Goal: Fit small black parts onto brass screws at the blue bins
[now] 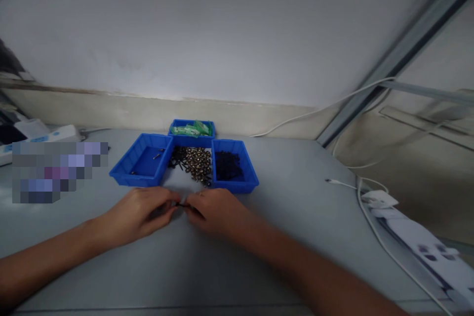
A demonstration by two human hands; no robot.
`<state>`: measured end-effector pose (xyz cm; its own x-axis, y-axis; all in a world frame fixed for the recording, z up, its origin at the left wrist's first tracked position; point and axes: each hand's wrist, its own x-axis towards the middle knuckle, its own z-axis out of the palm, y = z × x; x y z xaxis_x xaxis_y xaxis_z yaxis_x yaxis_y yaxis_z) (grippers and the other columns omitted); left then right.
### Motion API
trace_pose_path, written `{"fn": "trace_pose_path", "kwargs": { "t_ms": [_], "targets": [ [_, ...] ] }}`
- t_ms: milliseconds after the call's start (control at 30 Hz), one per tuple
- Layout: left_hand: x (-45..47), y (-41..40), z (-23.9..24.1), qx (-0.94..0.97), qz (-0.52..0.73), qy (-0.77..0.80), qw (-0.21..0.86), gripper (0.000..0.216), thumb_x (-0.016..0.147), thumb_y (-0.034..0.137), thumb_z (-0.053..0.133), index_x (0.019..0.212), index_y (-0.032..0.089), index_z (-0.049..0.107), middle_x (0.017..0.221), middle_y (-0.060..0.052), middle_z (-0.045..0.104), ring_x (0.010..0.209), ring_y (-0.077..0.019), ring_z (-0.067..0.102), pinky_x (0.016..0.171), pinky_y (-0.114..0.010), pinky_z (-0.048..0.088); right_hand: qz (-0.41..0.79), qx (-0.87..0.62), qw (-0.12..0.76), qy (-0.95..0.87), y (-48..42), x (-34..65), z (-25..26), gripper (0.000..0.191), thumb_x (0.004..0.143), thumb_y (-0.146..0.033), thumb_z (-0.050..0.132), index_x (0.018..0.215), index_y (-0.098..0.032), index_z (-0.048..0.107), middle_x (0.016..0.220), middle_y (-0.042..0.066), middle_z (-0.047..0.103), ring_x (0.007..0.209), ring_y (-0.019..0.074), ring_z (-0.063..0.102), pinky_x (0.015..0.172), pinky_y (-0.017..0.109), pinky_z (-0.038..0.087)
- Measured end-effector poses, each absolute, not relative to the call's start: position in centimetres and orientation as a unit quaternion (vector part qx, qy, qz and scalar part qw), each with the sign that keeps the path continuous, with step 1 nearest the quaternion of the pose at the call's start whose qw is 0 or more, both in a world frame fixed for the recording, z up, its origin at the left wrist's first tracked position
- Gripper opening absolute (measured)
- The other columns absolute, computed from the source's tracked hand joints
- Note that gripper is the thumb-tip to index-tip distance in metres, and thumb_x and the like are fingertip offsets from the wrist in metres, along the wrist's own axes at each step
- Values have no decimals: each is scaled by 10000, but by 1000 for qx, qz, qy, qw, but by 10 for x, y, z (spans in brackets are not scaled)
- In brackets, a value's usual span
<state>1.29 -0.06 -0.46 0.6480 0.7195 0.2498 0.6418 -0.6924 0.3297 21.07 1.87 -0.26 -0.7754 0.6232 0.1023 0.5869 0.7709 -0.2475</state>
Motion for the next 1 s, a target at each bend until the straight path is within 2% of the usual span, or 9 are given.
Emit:
{"fn": "trace_pose_path", "kwargs": {
  "t_ms": [167,400,767,1000],
  "targets": [
    [14,-3,-4,914,198,340,99,167,858,252,398,828,159,533,679,5,519,610,-111,500,565,-239,386,141,-296,101,-939,20,211,-3,151,834,-169,414,811,-172,562,744,15,606,665,120,548,607,231,395],
    [12,-3,-6,924,203,308,100,139,869,248,403,856,168,517,731,0,533,657,-118,498,605,-244,389,145,-274,97,-946,21,211,-6,153,831,-172,412,761,-171,548,713,10,592,645,120,542,598,230,395],
    [12,0,-3,915,160,366,52,91,804,212,428,739,166,473,657,11,522,599,-122,509,532,-237,366,95,-323,91,-937,19,213,-1,178,852,-223,385,806,-166,547,712,17,608,629,129,553,575,237,371],
    [14,1,-5,927,122,351,51,162,844,218,379,727,162,476,665,-5,539,586,-129,496,530,-252,363,96,-316,122,-936,17,213,1,202,846,-232,383,870,-170,575,790,36,638,713,141,580,656,255,400]
  ]
}}
